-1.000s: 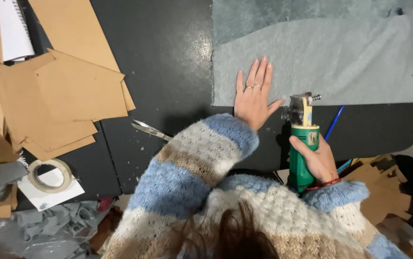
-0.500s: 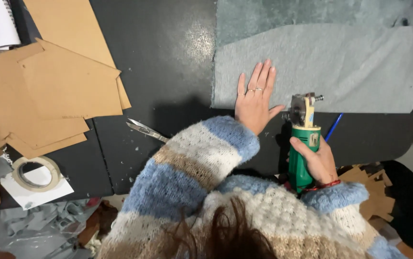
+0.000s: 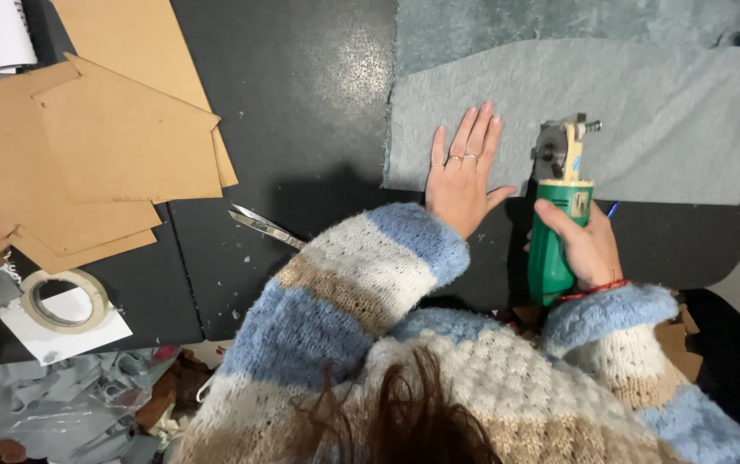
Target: The user cuts fabric using an electric fabric cutter and scissors while using cardboard patterns and a pen to mark out shapes.
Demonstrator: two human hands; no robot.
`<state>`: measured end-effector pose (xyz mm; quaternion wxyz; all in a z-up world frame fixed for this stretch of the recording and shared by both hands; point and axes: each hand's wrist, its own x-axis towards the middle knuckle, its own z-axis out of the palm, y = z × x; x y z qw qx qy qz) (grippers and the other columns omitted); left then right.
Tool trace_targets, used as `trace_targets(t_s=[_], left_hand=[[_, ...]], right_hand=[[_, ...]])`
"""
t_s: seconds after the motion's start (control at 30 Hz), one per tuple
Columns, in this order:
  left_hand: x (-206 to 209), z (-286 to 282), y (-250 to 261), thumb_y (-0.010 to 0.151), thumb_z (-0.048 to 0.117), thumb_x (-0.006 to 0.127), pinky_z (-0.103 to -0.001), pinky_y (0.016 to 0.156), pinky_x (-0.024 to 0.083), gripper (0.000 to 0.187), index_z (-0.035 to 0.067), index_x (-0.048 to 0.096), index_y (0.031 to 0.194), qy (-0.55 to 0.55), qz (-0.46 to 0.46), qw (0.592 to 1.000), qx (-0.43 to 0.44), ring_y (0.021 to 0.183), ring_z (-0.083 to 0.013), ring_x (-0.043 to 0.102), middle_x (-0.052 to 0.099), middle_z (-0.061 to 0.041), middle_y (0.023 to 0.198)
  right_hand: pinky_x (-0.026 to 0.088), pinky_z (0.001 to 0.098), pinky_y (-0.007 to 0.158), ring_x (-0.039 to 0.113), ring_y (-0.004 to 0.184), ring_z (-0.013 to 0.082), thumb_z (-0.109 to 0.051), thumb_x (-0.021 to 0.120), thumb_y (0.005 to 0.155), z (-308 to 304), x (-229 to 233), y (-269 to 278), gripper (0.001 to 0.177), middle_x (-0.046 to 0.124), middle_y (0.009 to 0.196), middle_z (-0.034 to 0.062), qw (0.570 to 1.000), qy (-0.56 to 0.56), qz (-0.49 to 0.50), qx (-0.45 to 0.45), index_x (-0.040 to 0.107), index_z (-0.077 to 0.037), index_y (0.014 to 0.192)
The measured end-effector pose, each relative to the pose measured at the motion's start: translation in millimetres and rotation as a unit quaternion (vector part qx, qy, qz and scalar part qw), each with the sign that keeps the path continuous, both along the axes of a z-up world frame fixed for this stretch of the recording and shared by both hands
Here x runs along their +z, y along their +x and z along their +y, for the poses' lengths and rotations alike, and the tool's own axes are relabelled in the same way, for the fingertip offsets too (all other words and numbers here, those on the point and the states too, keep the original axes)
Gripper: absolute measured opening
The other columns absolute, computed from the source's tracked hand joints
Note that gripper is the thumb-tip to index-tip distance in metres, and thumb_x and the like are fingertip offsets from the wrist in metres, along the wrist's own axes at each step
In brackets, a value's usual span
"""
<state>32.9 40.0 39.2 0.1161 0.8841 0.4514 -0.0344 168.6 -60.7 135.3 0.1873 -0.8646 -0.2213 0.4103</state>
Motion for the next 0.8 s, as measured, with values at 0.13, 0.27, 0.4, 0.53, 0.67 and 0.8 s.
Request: trace_targets(t_s=[0.13, 0.27, 0.4, 0.53, 0.67, 0.8], left_hand=[[3, 1, -1, 0.104, 0.084, 0.07, -0.062, 0.142, 0.006, 0.119, 0.012, 0.012, 0.179, -0.013, 0.007, 1.0, -0.005, 0.173, -0.0285, 0.001, 0.0, -0.011, 0.186], [4, 1, -2, 0.105, 0.085, 0.066, -0.062, 0.142, 0.005, 0.118, 0.012, 0.011, 0.179, -0.017, 0.01, 1.0, -0.008, 0.173, -0.029, 0.0, -0.002, -0.011, 0.186], [4, 2, -5, 0.105, 0.088, 0.07, -0.058, 0.138, 0.008, 0.122, 0.006, 0.016, 0.179, 0.011, 0.002, 1.0, -0.015, 0.172, -0.0287, 0.009, 0.009, -0.014, 0.185], [2, 1, -3, 0.104, 0.094, 0.065, -0.066, 0.135, 0.013, 0.123, 0.01, 0.016, 0.18, 0.023, 0.025, 0.999, -0.013, 0.171, -0.0287, 0.006, 0.005, -0.012, 0.185], [6, 1, -3, 0.1, 0.098, 0.066, -0.076, 0.131, 0.02, 0.125, 0.015, 0.018, 0.18, 0.032, 0.039, 0.999, -0.002, 0.171, -0.0294, 0.005, 0.004, -0.008, 0.185], [0, 2, -4, 0.104, 0.097, 0.055, -0.078, 0.131, 0.017, 0.12, 0.014, 0.018, 0.181, 0.043, 0.041, 0.998, -0.006, 0.17, -0.0326, 0.0, 0.0, -0.011, 0.185]], right_hand=[[0.051, 0.0463, 0.09, 0.069, 0.1, 0.0329, -0.063, 0.09, 0.094, 10, -7, 9, 0.055, 0.073, 0.101, 0.0144, 1.0, 0.017, -0.018, 0.005, 0.075, -0.014, 0.113], [0.051, 0.0435, 0.09, 0.069, 0.101, 0.0313, -0.063, 0.09, 0.093, 25, -3, 11, 0.055, 0.071, 0.098, 0.014, 1.0, 0.025, -0.019, -0.004, 0.074, -0.013, 0.111], [0.057, 0.0314, 0.064, 0.072, 0.07, 0.0219, -0.033, 0.077, 0.104, 34, -14, 41, 0.036, 0.073, 0.09, 0.0107, 0.993, 0.056, 0.091, -0.055, 0.068, -0.003, 0.122], [0.057, 0.0314, 0.066, 0.072, 0.071, 0.0213, -0.033, 0.076, 0.104, 45, -14, 48, 0.035, 0.073, 0.091, 0.0102, 0.992, 0.062, 0.097, -0.053, 0.069, -0.004, 0.122], [0.057, 0.0348, 0.068, 0.073, 0.074, 0.0261, -0.03, 0.075, 0.103, 50, -16, 71, 0.035, 0.072, 0.09, 0.0143, 0.993, 0.042, 0.106, -0.006, 0.069, -0.003, 0.124], [0.056, 0.0436, 0.081, 0.073, 0.084, 0.0356, -0.017, 0.078, 0.09, 53, -40, 147, 0.042, 0.076, 0.1, 0.023, 0.988, -0.031, 0.04, 0.144, 0.069, 0.004, 0.125]])
